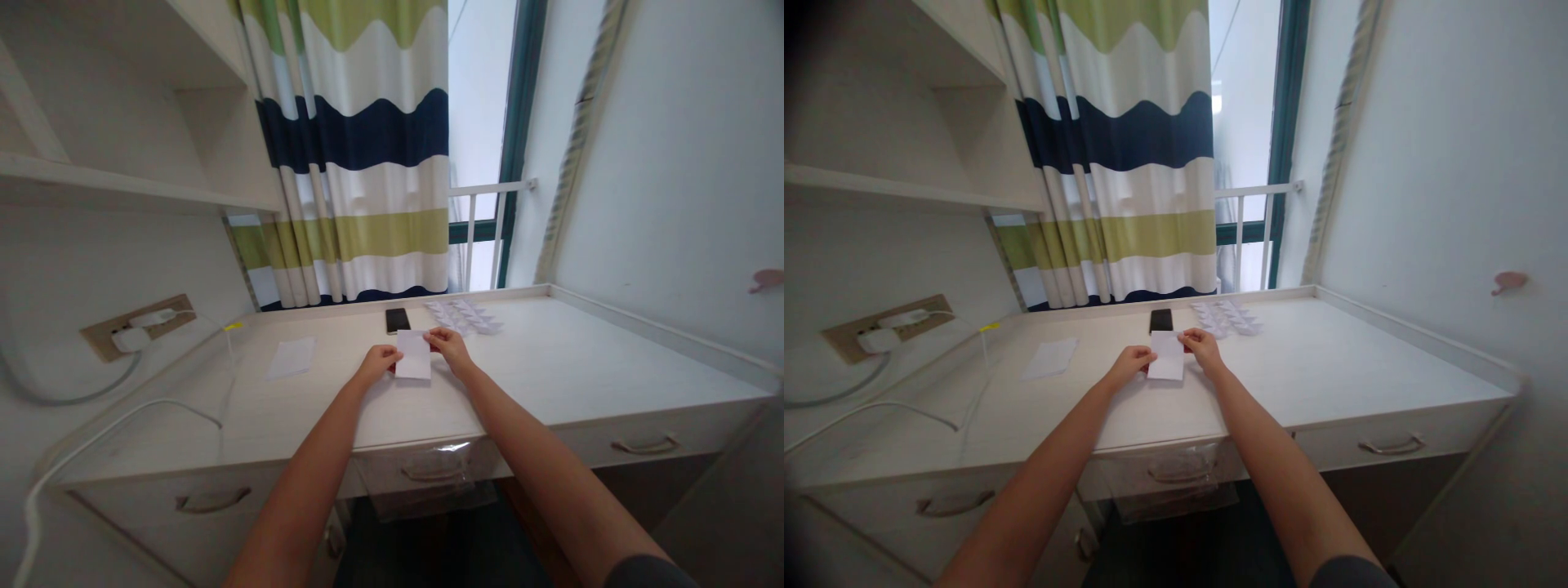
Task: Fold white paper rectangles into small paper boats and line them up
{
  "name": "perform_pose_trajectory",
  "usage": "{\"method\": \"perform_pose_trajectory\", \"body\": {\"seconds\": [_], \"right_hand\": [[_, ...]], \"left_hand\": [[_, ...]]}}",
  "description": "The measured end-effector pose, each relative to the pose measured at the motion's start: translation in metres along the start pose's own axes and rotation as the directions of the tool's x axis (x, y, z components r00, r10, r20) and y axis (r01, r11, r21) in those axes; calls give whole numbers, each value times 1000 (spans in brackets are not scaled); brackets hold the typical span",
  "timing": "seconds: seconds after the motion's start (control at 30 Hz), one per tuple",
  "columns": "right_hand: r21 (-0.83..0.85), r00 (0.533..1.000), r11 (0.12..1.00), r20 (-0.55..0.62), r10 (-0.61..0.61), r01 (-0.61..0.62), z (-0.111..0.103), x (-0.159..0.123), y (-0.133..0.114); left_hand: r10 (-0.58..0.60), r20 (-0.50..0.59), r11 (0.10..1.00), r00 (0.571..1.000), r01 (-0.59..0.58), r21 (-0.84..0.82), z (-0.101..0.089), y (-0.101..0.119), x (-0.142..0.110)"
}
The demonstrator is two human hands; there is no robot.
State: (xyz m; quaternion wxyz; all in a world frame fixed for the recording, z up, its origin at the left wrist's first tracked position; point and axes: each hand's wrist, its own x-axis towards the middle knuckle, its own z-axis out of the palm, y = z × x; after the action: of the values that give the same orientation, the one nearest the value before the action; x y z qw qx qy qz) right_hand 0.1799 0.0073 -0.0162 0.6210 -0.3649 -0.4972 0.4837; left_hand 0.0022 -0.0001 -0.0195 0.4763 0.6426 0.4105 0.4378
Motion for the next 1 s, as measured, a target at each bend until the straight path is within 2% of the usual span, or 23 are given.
{"method": "perform_pose_trajectory", "body": {"seconds": [0.9, 1.0], "right_hand": [[-80, 997, 994, -6, -74, 73, -3, 2, 4], [-54, 1000, 999, 6, 1, -1, 0, -1, 0]], "left_hand": [[-30, -28, 999, 999, 29, -22, 1, 2, -1], [-42, -60, 999, 997, 41, -21, 0, 3, 0]]}}
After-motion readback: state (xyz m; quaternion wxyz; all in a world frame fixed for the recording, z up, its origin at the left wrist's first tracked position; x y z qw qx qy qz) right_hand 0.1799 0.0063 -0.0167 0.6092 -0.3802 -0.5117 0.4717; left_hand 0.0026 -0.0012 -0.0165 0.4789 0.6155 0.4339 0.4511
